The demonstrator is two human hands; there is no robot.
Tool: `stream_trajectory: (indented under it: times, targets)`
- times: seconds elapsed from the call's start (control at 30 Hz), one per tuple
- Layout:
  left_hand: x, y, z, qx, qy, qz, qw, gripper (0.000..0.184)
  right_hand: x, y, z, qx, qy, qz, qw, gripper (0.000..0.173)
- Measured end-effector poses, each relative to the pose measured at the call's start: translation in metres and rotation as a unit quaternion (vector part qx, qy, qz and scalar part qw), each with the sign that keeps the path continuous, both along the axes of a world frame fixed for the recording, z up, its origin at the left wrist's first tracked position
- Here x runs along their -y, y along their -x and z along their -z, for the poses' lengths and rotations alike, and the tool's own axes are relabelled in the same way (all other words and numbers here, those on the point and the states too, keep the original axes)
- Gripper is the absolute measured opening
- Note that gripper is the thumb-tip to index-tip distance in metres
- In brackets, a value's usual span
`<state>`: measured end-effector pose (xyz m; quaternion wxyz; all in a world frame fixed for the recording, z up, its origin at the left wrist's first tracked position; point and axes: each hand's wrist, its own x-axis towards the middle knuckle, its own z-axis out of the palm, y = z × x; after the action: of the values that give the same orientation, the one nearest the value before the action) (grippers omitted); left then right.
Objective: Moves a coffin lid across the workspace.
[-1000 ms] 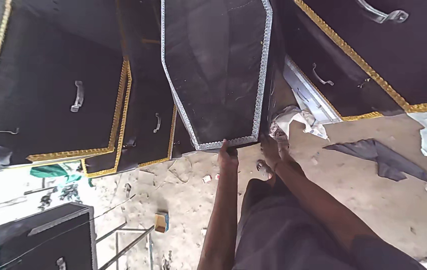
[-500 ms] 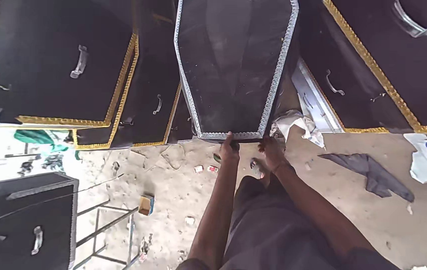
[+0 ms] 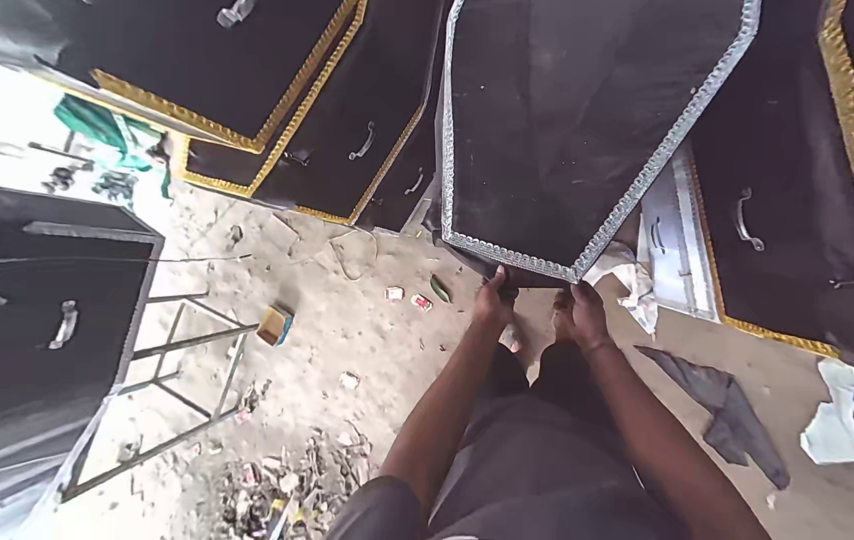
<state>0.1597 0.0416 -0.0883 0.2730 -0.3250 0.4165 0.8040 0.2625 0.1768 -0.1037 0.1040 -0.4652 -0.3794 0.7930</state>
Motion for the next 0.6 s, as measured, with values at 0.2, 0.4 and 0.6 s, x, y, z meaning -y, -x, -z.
stream_trajectory:
  times: [0.2,0.4,0.6]
  targets:
    - [0.018,0.008,0.016,0.012,-0.051,0.013,0.999,0.022,0.005,0.008,-0.011,0.060,0.042,0.038,0.997,0.017]
    - [0.027,0.015,0.020,-0.010,0.027,0.083,0.996,0.019,-0.003,0.012,-0.011,0.170,-0.121,-0.060,0.976,0.021]
    - [0.016,0.021,0.031,0.042,-0.074,-0.026,0.996,0.038,-0.004,0.000,-0.011,0.220,-0.166,-0.164,0.947,0.028]
